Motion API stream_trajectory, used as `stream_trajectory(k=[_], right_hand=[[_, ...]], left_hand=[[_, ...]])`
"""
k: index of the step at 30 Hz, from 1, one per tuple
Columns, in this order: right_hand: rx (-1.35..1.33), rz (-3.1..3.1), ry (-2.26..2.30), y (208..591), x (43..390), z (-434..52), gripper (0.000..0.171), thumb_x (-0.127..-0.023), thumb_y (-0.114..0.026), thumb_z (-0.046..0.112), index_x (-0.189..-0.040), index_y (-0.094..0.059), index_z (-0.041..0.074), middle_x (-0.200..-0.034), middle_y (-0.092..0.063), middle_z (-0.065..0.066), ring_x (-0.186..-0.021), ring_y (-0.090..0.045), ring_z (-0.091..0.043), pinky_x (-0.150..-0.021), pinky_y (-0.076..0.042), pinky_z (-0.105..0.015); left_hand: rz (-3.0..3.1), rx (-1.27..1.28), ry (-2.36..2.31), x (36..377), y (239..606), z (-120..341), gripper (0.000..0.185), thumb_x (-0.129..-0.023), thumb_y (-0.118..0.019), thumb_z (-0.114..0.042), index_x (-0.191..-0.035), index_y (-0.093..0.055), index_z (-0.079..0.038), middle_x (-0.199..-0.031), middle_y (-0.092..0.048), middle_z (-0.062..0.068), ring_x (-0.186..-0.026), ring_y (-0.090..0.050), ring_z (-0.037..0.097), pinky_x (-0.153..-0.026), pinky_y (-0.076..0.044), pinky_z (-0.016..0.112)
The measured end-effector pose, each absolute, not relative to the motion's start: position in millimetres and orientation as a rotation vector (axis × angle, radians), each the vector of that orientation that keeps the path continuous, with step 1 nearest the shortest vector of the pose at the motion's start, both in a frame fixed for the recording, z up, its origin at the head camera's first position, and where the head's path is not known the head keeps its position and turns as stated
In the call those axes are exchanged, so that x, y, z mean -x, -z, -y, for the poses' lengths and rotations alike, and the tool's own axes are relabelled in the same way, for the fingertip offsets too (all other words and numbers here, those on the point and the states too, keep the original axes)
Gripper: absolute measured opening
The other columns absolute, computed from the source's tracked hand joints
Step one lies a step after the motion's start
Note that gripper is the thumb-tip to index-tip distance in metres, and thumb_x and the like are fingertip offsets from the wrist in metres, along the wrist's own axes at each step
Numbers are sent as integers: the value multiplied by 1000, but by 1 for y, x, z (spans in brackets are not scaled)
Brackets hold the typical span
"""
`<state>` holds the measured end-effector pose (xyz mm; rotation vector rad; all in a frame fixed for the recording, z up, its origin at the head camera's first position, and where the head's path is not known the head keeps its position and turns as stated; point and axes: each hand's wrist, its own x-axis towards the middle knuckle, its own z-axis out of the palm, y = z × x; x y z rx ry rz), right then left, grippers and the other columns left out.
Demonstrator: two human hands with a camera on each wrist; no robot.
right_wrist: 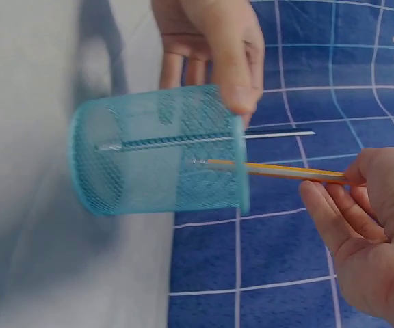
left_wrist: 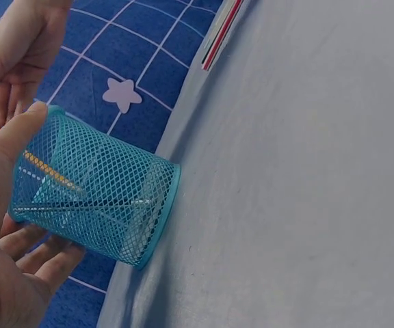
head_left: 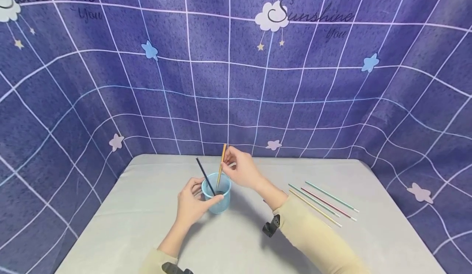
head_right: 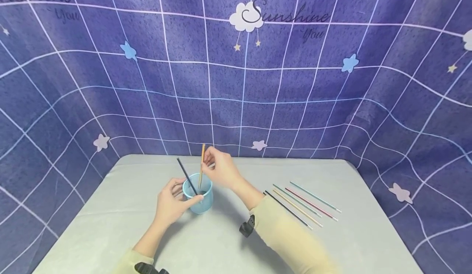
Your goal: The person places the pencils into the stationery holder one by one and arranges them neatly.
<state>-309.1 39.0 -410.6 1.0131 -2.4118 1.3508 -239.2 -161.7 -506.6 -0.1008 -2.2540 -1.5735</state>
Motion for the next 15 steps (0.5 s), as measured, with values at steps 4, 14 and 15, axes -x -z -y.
stream_trajectory(k=[4,14,15], right_hand=[[-1051,2448,-1286,419,308,-33,6,-97,-67,2,-100,-62,2,-96,-77,-12,-90,-78,-23,-73,-64,-12],[-1098,2528,-1053,428,305,-21,8,-97,-72,4,-100,-65,3,-91,-76,-8,-83,-76,-20,-72,-67,-23],[-1101,2536,-1026,429,305,-19,8,-97,-72,4,-100,-65,3,-91,-76,-8,-82,-76,-18,-71,-65,-20]], left_hand=[[2258,101,1561,239,506,163,68,-67,-104,-28,-118,-65,-4,-127,-77,17,-119,-76,34,-100,-65,44],[2276,134,1543,238,507,165,69,-68,-103,-30,-119,-65,-5,-130,-76,18,-121,-75,35,-101,-65,44],[2283,129,1540,238,508,165,69,-69,-103,-30,-119,-65,-5,-131,-75,17,-121,-75,35,-101,-65,44]])
